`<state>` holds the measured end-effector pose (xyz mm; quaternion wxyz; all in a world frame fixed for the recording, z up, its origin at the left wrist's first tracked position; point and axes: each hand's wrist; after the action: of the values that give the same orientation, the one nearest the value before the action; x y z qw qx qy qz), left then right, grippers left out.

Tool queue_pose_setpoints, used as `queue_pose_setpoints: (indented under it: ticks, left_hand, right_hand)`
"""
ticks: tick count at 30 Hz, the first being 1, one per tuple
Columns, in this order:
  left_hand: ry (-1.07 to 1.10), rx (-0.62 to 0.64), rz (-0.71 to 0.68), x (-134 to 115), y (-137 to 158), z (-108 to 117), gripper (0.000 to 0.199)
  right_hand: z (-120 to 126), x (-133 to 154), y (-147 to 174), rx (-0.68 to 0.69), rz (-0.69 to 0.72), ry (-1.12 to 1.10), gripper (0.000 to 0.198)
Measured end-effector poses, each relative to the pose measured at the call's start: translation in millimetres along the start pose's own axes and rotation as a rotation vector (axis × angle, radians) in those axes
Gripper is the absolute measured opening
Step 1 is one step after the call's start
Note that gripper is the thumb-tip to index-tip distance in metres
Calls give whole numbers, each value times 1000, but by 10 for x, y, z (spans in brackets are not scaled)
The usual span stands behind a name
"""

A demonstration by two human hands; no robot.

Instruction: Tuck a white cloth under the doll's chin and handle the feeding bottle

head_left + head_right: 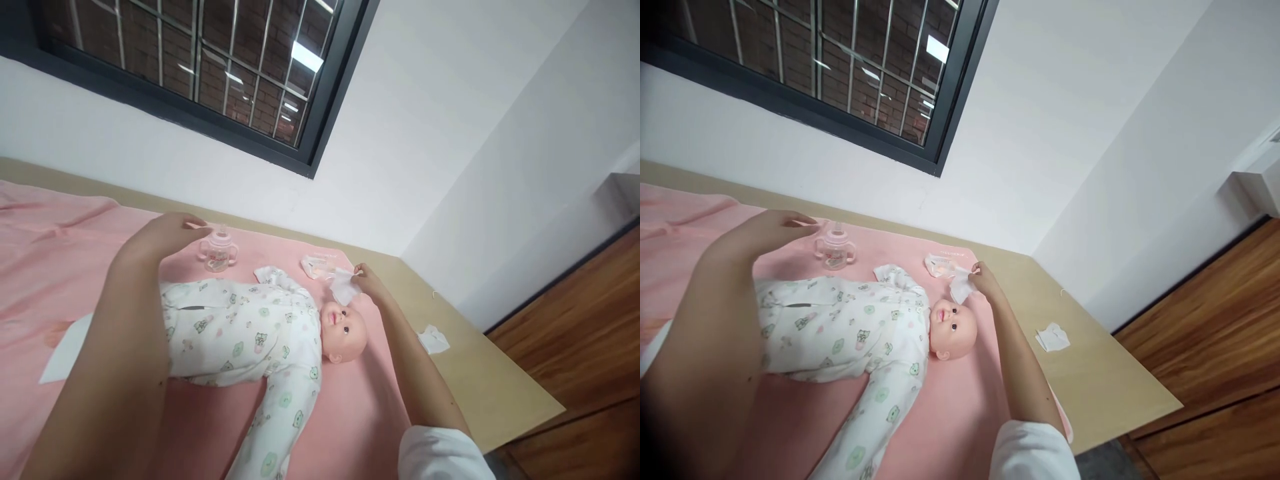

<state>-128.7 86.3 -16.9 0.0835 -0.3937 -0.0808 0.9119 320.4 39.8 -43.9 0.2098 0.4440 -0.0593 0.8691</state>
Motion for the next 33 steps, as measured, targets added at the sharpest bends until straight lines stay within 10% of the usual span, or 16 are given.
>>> queue_pose_setpoints:
  ticks: [8, 18, 33]
  left_hand:
    - [82, -12, -57, 121, 4, 15, 50]
    - [257, 36, -72, -65, 78, -16, 52]
    - [133, -5, -149, 31, -61, -150, 62]
  right_hand:
    - [-63, 118, -357, 315, -63, -150, 13]
    - [-206, 195, -920, 138, 10, -473, 24]
    - [-399, 262, -994, 189, -184, -224, 28]
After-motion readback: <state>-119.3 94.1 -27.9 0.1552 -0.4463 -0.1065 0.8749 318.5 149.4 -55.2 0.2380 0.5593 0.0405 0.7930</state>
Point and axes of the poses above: each hand's wrist, its own y-axis away from the middle knuckle, its own z-axis out of the back of the hand, x = y × z, and after that the axes turned 11 degrees about -z, right-handed
